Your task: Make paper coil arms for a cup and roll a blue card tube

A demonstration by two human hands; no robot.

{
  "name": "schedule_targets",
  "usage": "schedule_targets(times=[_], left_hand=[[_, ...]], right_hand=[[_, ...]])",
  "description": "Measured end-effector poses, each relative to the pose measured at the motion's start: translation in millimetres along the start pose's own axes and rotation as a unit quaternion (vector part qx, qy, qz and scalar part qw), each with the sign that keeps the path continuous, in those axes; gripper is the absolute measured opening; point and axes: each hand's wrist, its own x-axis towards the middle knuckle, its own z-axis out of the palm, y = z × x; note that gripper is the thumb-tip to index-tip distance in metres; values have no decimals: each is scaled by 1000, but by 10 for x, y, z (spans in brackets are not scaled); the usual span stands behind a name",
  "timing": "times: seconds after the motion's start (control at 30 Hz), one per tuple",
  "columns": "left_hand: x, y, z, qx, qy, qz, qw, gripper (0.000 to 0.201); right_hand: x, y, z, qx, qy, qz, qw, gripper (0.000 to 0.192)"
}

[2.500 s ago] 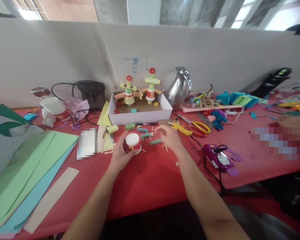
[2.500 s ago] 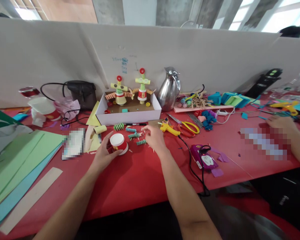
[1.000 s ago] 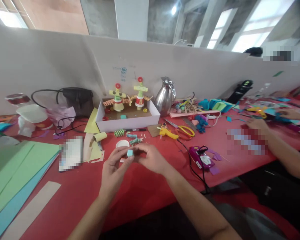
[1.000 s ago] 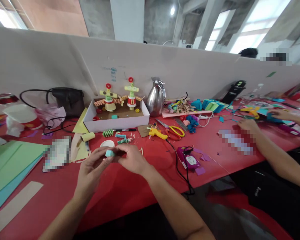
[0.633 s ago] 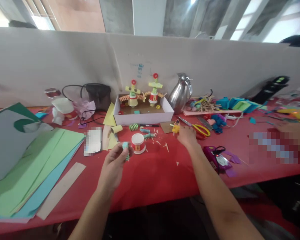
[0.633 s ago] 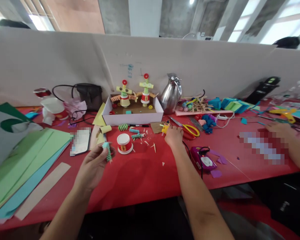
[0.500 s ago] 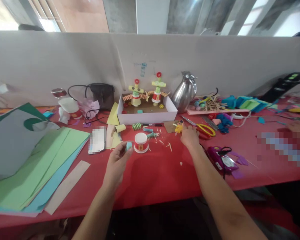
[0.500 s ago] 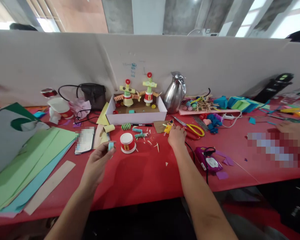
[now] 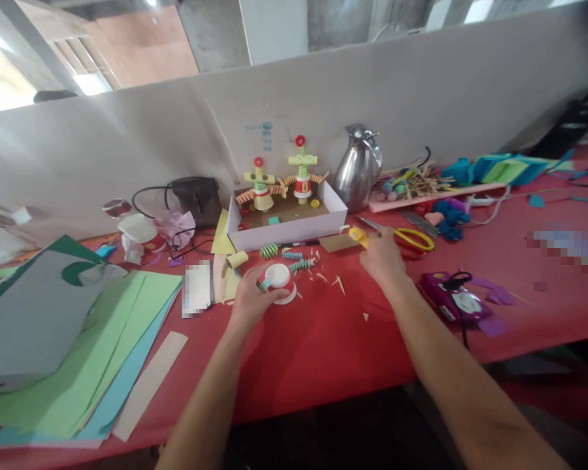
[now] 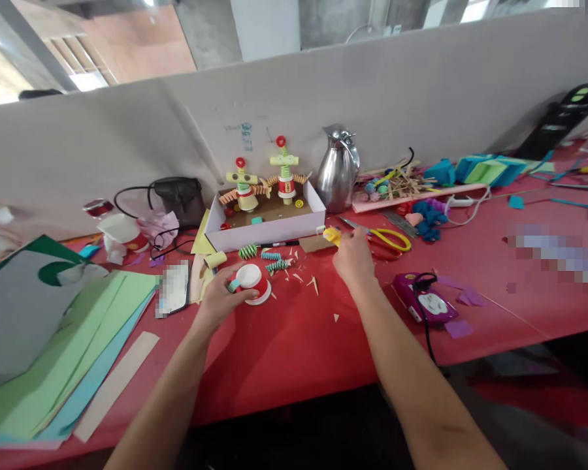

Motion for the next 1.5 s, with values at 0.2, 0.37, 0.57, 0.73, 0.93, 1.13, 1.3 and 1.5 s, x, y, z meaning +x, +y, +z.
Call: schedule_targets(times=[0.2, 0.37, 0.57, 0.73, 0.93, 1.13, 1.3, 1.5], left_hand=[[24, -42, -117, -226, -28, -58, 972, 61], [-4, -45, -238, -275, -18, -70, 959, 59], [-4, -63, -185, -276, -25, -76, 958, 54], [-18, -49, -184, -274, -36, -85, 957, 53], [-23, -55, -185, -264, -21, -96, 960, 53], [-30, -44, -176, -265, -24, -101, 959, 54], [-30, -51, -166, -277, -22, -98, 956, 51], [-29, -49, -169, -278, -22, -99, 955, 53]], right_hand=[[-279, -245, -208, 468, -183, -36, 864, 21], [-576, -484, -218, 605, -314, -109, 724, 30], [-631, -536, -176, 572, -305, -141, 749, 53], [-620, -513, -162, 547, -296, -166, 765, 55], [-609, -508, -171, 536, -307, -168, 769, 57], [-609, -515, -128, 551, -308, -178, 754, 54], [-610, -502, -112, 538, -307, -182, 763, 52], [-608, -510, -127, 529, -308, -162, 774, 51]])
